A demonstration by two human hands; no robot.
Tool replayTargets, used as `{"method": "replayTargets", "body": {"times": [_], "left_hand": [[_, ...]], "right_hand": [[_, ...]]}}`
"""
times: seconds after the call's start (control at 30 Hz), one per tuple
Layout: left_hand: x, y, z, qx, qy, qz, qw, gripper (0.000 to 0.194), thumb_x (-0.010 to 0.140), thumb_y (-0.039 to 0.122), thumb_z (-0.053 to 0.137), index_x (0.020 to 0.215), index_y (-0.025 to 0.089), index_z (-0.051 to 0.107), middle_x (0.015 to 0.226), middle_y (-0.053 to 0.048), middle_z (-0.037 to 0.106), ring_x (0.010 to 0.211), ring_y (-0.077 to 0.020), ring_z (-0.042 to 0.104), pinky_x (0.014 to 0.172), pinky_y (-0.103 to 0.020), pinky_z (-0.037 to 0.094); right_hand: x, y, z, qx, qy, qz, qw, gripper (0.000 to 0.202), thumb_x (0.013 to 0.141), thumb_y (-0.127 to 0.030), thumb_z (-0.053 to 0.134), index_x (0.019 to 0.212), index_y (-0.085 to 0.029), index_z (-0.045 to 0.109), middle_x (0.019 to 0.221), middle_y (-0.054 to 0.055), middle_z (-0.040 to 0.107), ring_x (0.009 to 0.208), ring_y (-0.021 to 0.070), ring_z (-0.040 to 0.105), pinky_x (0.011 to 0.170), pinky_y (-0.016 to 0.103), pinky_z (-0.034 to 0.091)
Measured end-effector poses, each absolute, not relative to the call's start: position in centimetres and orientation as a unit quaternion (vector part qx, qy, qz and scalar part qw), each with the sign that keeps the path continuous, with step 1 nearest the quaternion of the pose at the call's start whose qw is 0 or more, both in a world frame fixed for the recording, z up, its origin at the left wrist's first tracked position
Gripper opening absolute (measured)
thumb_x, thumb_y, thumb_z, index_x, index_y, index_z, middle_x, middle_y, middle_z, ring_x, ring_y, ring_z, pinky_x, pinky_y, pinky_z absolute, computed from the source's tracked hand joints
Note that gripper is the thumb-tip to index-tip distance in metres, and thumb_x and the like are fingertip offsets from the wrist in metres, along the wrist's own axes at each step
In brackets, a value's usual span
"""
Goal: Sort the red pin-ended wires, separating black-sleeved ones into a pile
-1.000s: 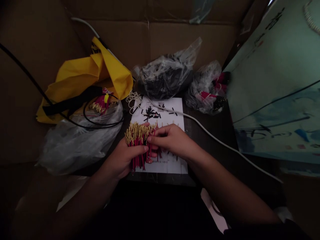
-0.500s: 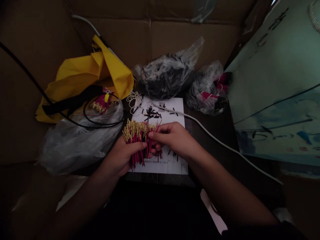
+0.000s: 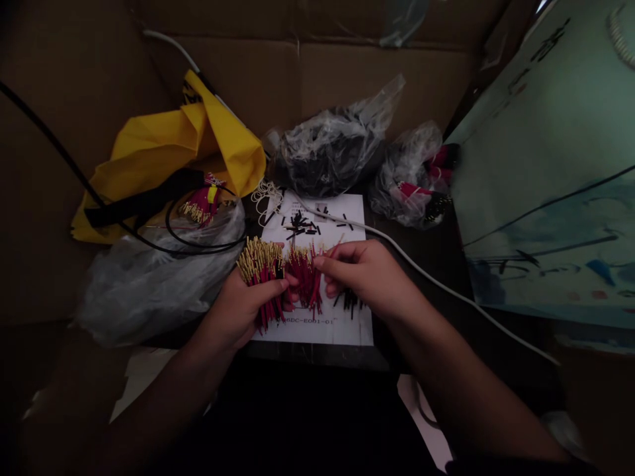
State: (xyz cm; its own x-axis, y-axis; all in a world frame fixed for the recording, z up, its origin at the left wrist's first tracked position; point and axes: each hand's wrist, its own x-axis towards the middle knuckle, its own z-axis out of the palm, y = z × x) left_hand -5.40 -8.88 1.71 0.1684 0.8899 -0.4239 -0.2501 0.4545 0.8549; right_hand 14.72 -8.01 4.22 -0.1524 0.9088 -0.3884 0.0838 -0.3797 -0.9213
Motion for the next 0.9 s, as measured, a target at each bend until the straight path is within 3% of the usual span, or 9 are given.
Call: {"method": "replayTargets", "body": {"times": [0.27, 0.5, 0.77, 0.9], "left_hand": [[-5.8, -8.7, 1.2, 0.318, 0.509, 0.407, 0.689, 0.03, 0.066, 0.021, 0.079, 0.091, 0.013, 0.065, 0.076, -0.006, 0.072, 0.057, -0.0188, 0.068, 0.048, -0.028, 0.057], [-5.8, -8.2, 1.7, 0.345, 0.521, 0.389, 0.677, 0.038, 0.065, 0.02, 0.08, 0.097, 0.014, 0.061, 0.076, -0.007, 0.072, 0.058, -0.0194, 0.068, 0.05, -0.03, 0.057], [-5.7, -7.4, 1.9, 0.345, 0.546, 0.381, 0.661, 0.043, 0.065, 0.012, 0.074, 0.104, 0.016, 0.056, 0.084, -0.008, 0.073, 0.063, -0.0218, 0.071, 0.053, -0.034, 0.06], [-6.0, -7.6, 1.5, 0.326, 0.545, 0.393, 0.665, 0.043, 0.066, 0.011, 0.072, 0.106, 0.015, 0.057, 0.087, -0.009, 0.074, 0.068, -0.0223, 0.073, 0.059, -0.035, 0.062]], "right_hand": [[20.1, -7.7, 2.9, -0.637, -0.446, 0.591, 0.214, 0.029, 0.068, -0.042, 0.081, 0.06, -0.017, 0.068, 0.054, 0.002, 0.063, 0.046, 0.0114, 0.059, 0.044, 0.024, 0.053], [20.8, -7.2, 3.2, -0.637, -0.436, 0.596, 0.223, 0.028, 0.066, -0.04, 0.083, 0.059, -0.018, 0.068, 0.054, 0.001, 0.062, 0.044, 0.0107, 0.058, 0.042, 0.023, 0.054], [14.9, -5.3, 3.1, -0.578, -0.471, 0.637, 0.196, 0.028, 0.066, -0.041, 0.083, 0.057, -0.02, 0.067, 0.048, 0.002, 0.062, 0.042, 0.0151, 0.06, 0.041, 0.029, 0.052], [13.8, -4.5, 2.3, -0.582, -0.539, 0.582, 0.177, 0.028, 0.074, -0.046, 0.077, 0.069, -0.019, 0.073, 0.049, 0.003, 0.063, 0.041, 0.0143, 0.059, 0.041, 0.027, 0.048]]}}
